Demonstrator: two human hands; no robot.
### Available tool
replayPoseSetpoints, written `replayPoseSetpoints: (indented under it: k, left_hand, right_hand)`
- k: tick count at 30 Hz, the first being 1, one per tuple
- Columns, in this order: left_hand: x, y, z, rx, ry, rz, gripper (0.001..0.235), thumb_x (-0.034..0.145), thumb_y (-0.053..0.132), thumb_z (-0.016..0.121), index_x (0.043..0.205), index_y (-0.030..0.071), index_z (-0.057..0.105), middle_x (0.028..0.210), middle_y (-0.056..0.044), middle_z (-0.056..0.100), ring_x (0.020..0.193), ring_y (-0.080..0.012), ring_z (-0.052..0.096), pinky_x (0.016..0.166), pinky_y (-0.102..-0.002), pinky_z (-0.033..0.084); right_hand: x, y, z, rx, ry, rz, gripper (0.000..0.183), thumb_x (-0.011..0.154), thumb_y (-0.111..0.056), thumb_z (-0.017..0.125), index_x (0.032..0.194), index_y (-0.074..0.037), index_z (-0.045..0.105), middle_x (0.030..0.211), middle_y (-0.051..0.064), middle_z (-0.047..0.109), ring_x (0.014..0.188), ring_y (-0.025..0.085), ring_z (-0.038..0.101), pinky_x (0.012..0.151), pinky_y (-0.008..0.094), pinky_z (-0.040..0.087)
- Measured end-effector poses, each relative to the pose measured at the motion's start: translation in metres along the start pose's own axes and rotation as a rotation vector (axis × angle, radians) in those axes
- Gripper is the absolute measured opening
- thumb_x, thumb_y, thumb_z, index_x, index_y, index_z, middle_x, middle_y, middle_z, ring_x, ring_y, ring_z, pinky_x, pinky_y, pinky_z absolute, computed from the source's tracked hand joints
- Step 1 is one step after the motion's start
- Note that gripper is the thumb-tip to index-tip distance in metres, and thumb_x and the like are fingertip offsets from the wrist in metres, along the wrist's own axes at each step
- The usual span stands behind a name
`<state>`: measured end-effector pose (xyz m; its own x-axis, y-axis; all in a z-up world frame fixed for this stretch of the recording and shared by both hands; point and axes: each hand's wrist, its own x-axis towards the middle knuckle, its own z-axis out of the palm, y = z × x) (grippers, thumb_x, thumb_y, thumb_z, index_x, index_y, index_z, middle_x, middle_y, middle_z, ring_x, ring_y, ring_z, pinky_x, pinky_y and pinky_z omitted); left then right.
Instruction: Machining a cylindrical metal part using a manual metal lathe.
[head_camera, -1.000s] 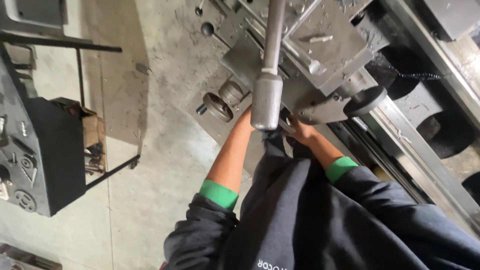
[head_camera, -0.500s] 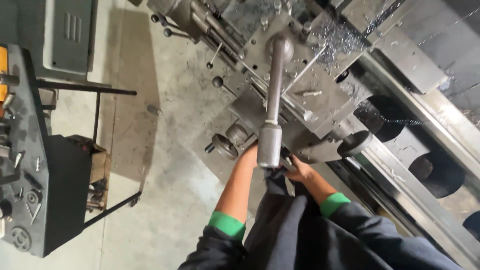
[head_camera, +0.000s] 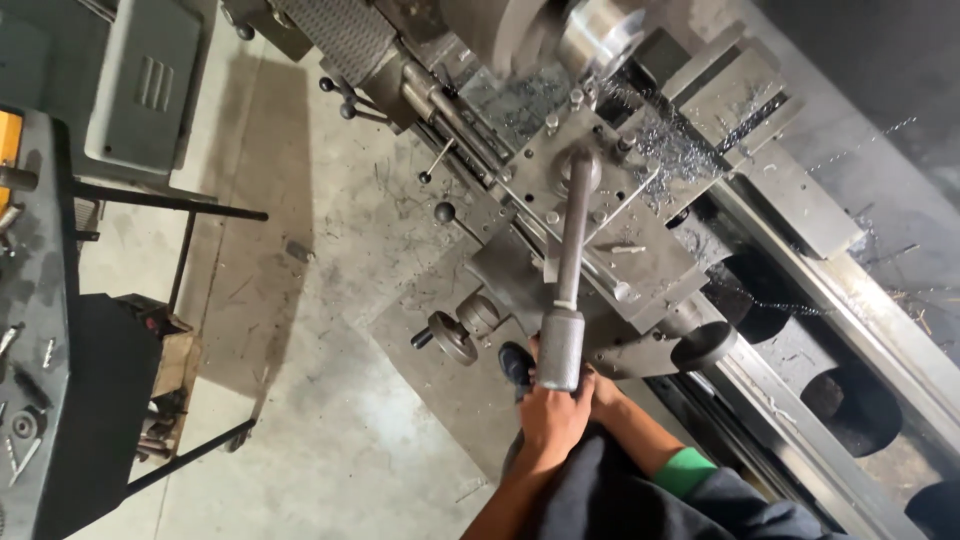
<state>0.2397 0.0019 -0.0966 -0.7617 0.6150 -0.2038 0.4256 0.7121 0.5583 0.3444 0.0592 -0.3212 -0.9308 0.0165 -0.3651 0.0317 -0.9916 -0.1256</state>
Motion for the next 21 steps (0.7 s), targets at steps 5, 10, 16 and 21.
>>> replayPoseSetpoints:
  k: [5,10,16,21]
  left_hand:
    - [0.014,-0.002,0.002,-0.033,-0.141,-0.193,0.096,0.086,0.044,0.071,0.157,0.003,0.021,0.090,-0.023,0.074,0.080,-0.0449,0.072,0.074,-0.054,0.059]
    - [0.030,-0.003,-0.006,-0.021,-0.333,-0.249,0.068,0.091,0.045,0.069,0.134,0.005,0.035,0.089,-0.026,0.073,0.086,-0.0481,0.070,0.079,-0.058,0.056]
    - [0.039,-0.025,0.013,-0.013,-0.376,-0.247,0.066,0.094,0.049,0.063,0.131,0.002,0.034,0.093,-0.028,0.073,0.092,-0.0475,0.071,0.082,-0.056,0.057]
    - [0.050,-0.033,0.012,-0.006,-0.417,-0.221,0.069,0.088,0.048,0.067,0.129,0.001,0.038,0.098,-0.028,0.072,0.096,-0.0466,0.070,0.084,-0.054,0.057]
  right_hand:
    - [-0.002,-0.001,0.015,0.111,0.047,0.054,0.067,0.101,-0.055,0.041,0.150,-0.010,0.047,0.145,0.020,0.057,0.132,0.036,0.056,0.115,0.052,0.040]
    - [-0.002,-0.003,0.012,0.154,0.405,0.121,0.068,0.096,-0.059,0.044,0.146,-0.014,0.054,0.142,0.012,0.062,0.127,0.031,0.060,0.110,0.052,0.044]
    - [-0.004,-0.005,0.026,0.117,0.498,0.138,0.063,0.097,-0.058,0.047,0.139,-0.013,0.058,0.131,0.010,0.067,0.117,0.029,0.065,0.102,0.050,0.053]
    - [-0.006,-0.008,0.034,0.060,0.619,0.226,0.060,0.096,-0.063,0.041,0.138,-0.022,0.055,0.122,0.007,0.069,0.106,0.029,0.068,0.089,0.048,0.056]
